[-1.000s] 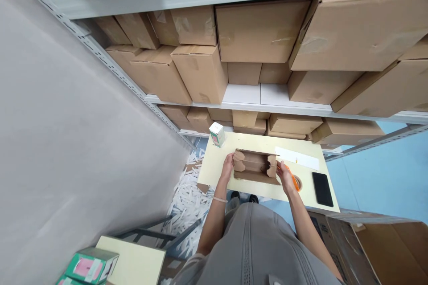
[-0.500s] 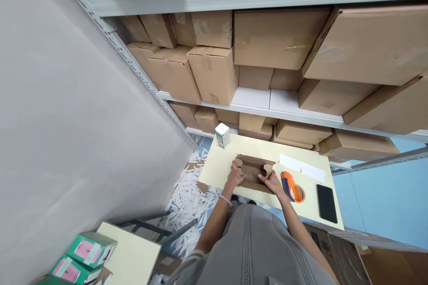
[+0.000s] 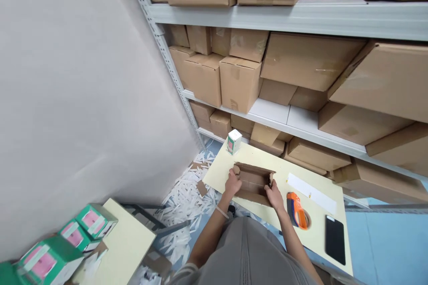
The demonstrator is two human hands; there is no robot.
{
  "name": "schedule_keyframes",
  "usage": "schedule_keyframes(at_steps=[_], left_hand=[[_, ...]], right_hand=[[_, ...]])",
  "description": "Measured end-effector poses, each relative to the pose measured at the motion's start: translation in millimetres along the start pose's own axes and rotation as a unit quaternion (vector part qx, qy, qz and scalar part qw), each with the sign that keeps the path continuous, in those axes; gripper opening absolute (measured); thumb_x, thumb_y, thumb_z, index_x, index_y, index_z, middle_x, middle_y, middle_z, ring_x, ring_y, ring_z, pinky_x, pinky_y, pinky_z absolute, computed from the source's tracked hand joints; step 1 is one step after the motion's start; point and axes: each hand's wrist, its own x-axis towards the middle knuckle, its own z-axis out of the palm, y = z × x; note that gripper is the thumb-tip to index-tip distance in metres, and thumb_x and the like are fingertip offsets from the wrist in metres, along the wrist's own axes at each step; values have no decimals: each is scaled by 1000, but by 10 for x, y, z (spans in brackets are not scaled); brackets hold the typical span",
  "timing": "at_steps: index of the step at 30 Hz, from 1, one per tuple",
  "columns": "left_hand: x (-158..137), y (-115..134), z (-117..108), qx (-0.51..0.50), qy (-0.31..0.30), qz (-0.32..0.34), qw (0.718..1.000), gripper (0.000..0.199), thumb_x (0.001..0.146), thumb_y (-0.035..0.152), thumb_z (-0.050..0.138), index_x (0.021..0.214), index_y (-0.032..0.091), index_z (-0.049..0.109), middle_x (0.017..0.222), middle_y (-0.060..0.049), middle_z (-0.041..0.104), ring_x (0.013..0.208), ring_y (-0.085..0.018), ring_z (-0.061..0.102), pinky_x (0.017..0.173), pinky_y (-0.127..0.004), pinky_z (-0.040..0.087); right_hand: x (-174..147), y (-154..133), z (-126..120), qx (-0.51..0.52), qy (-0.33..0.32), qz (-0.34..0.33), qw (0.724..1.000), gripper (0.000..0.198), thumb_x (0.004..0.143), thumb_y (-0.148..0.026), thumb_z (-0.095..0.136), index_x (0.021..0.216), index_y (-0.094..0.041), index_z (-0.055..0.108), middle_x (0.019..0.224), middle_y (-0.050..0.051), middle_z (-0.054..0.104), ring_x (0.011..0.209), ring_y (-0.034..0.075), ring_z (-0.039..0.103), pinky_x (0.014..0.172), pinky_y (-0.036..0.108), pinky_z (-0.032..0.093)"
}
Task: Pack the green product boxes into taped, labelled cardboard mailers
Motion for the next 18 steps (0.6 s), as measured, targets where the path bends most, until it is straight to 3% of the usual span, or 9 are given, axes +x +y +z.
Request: schedule_keyframes(at_steps=[3, 8, 13, 18], left_hand=[[-160, -121, -264, -63, 71, -16, 995, 39, 91, 40, 48, 123, 20, 37, 133, -17, 56, 121, -30, 59, 100, -39, 41], [-645, -454, -718, -97, 205, -80, 971, 42, 89, 45, 52, 119, 19, 36, 127, -17, 60, 116, -29, 61, 94, -37, 44], [-1376, -1005, -958, -158, 315, -187, 917, 40, 88, 28, 49, 124, 18, 36, 124, -15, 63, 109, -27, 64, 92, -36, 46], [-2100, -1585, -984, -277, 403, -201, 849, 48, 90, 25, 40, 137, 14, 38, 133, -16, 59, 122, -26, 58, 105, -38, 40]], right_hand=[[-84, -318, 36, -30, -30, -18, 999, 70, 85, -39, 34, 151, -17, 31, 149, 12, 47, 135, 28, 46, 107, 41, 37], [-295, -878, 324, -78, -112, -134, 981, 74, 87, -37, 32, 156, -15, 21, 156, 10, 36, 140, 27, 40, 110, 40, 34], [-633, -1239, 833, -114, -207, -250, 939, 74, 86, -39, 36, 156, -17, 25, 154, 9, 40, 137, 29, 44, 110, 42, 36], [-929, -1396, 1318, -130, -324, -323, 879, 74, 85, -45, 36, 153, -19, 32, 152, 7, 43, 137, 29, 44, 111, 42, 35]])
